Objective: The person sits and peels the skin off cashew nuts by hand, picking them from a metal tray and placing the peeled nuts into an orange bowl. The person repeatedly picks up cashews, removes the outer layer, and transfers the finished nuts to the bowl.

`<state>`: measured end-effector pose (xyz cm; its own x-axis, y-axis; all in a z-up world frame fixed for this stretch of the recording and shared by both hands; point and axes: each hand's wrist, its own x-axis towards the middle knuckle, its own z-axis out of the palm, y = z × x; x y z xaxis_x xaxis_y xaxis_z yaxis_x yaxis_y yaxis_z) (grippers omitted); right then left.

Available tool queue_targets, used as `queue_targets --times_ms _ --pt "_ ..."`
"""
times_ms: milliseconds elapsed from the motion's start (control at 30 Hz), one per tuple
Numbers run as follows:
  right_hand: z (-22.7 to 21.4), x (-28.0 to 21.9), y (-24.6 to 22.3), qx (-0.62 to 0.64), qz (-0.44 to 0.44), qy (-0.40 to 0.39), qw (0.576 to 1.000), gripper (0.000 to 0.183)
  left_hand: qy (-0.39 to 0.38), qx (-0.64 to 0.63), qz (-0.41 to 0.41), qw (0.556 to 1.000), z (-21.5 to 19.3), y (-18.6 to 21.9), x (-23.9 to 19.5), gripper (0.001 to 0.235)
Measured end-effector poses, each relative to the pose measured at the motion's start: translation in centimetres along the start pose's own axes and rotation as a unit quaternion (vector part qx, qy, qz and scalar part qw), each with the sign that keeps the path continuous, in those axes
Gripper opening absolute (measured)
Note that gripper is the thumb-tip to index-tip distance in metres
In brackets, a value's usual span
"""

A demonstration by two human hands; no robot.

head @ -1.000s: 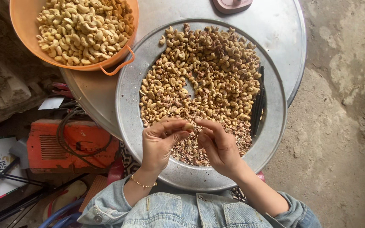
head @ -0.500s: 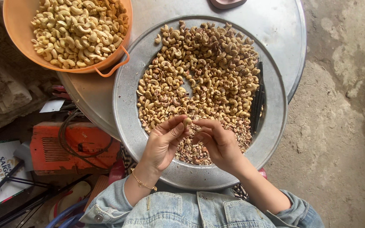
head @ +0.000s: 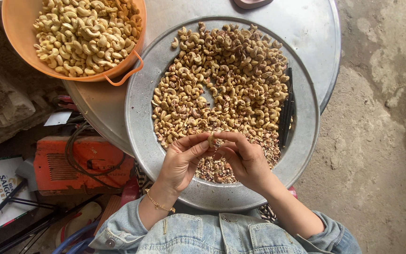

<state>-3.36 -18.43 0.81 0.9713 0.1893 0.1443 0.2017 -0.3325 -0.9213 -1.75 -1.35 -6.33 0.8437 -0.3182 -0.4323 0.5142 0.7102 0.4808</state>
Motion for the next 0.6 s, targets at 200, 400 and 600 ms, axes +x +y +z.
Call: queue_targets --times_ms 200,400,600 --pt "0.0 0.0 -0.2 0.001 0.009 0.008 1.000 0.032 -0.005 0.009 0.010 1.000 0.8 0.2 -0.4 0.024" --pt "0.2 0.0 0.1 -0.008 0.012 0.002 1.000 0.030 0.005 0.057 0.043 0.997 0.9 0.3 -0.7 0.027" --pt "0.7 -0.1 0.5 -0.008 0.010 0.019 1.000 0.030 0.018 0.043 0.047 0.998 1.1 0.1 -0.7 0.028"
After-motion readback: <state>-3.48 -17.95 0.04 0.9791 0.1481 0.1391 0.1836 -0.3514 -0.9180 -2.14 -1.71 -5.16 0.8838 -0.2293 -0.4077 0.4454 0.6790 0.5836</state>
